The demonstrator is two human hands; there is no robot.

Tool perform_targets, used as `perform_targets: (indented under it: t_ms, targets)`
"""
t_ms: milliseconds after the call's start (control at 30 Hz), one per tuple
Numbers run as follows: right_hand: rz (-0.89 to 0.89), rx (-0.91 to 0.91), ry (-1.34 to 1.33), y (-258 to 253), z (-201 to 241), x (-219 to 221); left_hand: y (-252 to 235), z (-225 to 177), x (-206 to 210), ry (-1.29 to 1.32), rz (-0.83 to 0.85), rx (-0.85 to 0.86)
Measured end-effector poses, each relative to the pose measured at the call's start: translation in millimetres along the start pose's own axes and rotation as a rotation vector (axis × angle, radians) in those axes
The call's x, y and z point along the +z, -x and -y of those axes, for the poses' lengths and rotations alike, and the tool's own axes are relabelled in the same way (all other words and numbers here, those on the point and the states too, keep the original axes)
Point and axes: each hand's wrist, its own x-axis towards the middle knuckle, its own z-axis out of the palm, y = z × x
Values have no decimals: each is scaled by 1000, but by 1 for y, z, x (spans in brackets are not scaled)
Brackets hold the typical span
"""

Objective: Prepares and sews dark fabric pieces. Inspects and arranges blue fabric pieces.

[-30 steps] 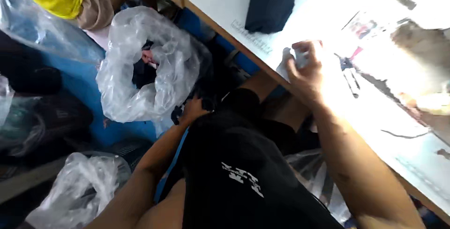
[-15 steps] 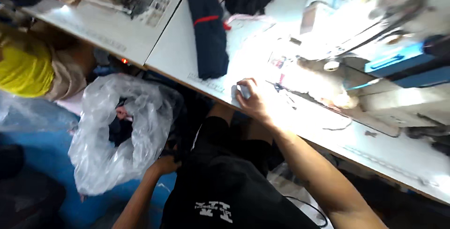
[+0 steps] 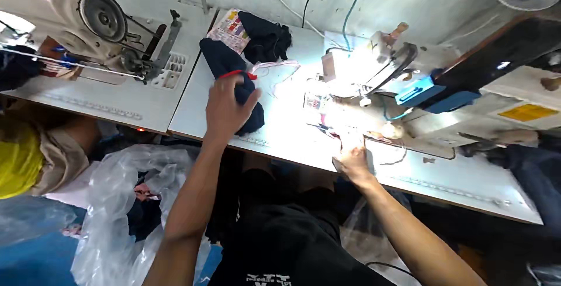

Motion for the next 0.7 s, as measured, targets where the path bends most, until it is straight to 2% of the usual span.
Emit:
perform_targets:
  t_ms: [33, 100, 167, 233, 367, 433, 500, 600, 700]
  targets:
    - [-3, -3, 4, 1, -1, 1, -25, -1, 18, -85, -31, -85]
    - [-16, -12, 2, 4, 0, 1, -57, 7, 53, -256, 33, -226]
    - [-47, -18, 7, 2, 1, 0, -68, 16, 64, -300, 43, -244]
    - [-81, -21, 7, 1, 1, 1, -67, 29, 47, -62, 15, -194]
    - [-76, -8, -2, 4, -1, 4, -38, 79, 14, 653, -25, -90]
    - [-79, -8, -4, 2, -1, 7, -15, 88, 9, 810, -13, -44]
    - [-77, -1, 9, 3, 2, 7, 11, 89, 11, 714, 0, -66]
    - [-62, 8, 87, 4, 12, 2, 34, 80, 14, 389, 40, -136]
    - [0, -84, 44, -6, 45, 1, 42, 74, 21, 316, 0, -106]
